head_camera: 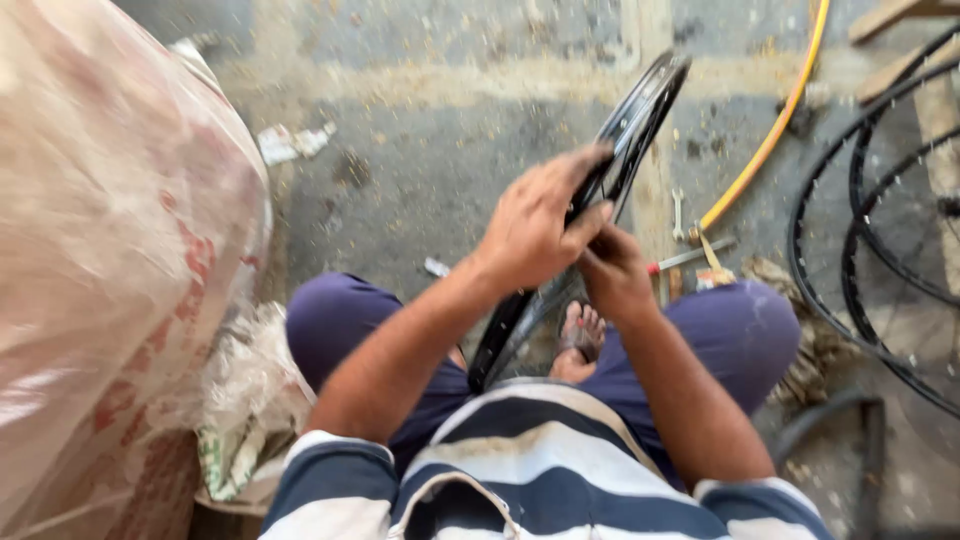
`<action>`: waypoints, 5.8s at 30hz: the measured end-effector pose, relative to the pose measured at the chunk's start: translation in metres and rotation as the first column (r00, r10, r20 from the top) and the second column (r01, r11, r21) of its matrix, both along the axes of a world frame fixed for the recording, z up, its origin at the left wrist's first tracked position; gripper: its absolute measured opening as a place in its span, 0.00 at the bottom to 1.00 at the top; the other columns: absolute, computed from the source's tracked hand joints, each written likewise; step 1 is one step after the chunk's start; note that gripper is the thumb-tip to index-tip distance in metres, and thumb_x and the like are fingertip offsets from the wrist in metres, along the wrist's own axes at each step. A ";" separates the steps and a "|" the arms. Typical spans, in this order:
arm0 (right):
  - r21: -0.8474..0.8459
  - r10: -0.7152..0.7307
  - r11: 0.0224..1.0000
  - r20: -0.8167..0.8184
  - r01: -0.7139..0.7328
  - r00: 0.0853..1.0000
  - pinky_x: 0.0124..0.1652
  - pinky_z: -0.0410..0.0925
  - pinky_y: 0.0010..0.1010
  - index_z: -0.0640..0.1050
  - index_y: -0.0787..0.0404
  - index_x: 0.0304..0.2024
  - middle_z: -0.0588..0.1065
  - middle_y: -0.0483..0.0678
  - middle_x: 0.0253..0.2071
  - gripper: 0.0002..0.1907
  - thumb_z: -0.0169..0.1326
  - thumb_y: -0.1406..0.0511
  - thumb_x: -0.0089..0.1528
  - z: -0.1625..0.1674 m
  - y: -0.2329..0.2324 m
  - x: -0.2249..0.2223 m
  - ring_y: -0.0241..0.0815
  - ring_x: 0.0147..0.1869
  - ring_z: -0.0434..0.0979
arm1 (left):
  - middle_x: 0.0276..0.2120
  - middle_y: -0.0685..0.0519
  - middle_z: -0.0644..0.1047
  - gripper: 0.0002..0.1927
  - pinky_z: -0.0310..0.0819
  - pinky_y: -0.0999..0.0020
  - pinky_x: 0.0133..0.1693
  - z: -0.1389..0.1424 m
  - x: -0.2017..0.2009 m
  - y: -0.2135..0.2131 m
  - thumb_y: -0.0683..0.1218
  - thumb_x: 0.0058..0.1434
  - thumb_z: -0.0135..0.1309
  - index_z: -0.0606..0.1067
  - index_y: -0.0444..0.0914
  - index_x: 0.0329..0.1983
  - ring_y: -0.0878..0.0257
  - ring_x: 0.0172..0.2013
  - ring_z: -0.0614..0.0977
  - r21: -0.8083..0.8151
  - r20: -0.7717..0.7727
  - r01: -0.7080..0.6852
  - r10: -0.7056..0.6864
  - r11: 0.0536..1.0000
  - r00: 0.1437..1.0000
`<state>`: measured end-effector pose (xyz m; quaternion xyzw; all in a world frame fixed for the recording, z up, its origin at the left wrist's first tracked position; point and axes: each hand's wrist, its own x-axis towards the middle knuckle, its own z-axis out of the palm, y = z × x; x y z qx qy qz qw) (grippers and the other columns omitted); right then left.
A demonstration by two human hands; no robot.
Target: The person sits on the floor and repeatedly wipes the rim of a bicycle wheel with a small white cloth. They rotate the wheel to access different sections of the rim, continuing the wiping motion throughout the clip.
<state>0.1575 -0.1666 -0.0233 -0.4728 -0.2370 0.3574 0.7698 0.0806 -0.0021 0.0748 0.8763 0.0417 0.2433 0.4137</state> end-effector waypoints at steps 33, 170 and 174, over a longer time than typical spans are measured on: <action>0.118 0.057 0.992 -0.050 -0.050 0.997 0.56 0.74 0.36 0.77 0.68 0.46 0.78 0.51 0.51 0.17 0.62 0.83 0.57 0.010 0.019 0.010 0.44 0.55 0.80 | 0.67 0.39 0.72 0.22 0.60 0.47 0.70 -0.014 -0.074 -0.025 0.54 0.70 0.56 0.71 0.39 0.62 0.40 0.71 0.70 0.035 0.135 -0.145 0.139 0.989 0.981; 0.093 -0.258 0.931 0.851 0.353 0.457 0.46 0.74 0.35 0.75 0.65 0.55 0.79 0.55 0.51 0.20 0.55 0.68 0.60 0.012 0.038 0.014 0.44 0.49 0.83 | 0.67 0.38 0.72 0.20 0.61 0.48 0.70 -0.013 -0.057 -0.032 0.50 0.71 0.55 0.71 0.36 0.61 0.41 0.68 0.72 0.114 0.189 -0.160 0.136 0.981 0.973; -0.320 0.253 0.938 0.366 -0.134 0.895 0.45 0.77 0.35 0.80 0.69 0.49 0.82 0.53 0.41 0.17 0.62 0.71 0.57 0.016 0.029 0.041 0.42 0.45 0.82 | 0.66 0.39 0.73 0.21 0.61 0.48 0.69 -0.014 -0.060 -0.028 0.51 0.70 0.56 0.72 0.37 0.61 0.40 0.68 0.72 0.098 0.163 -0.188 0.171 0.977 0.972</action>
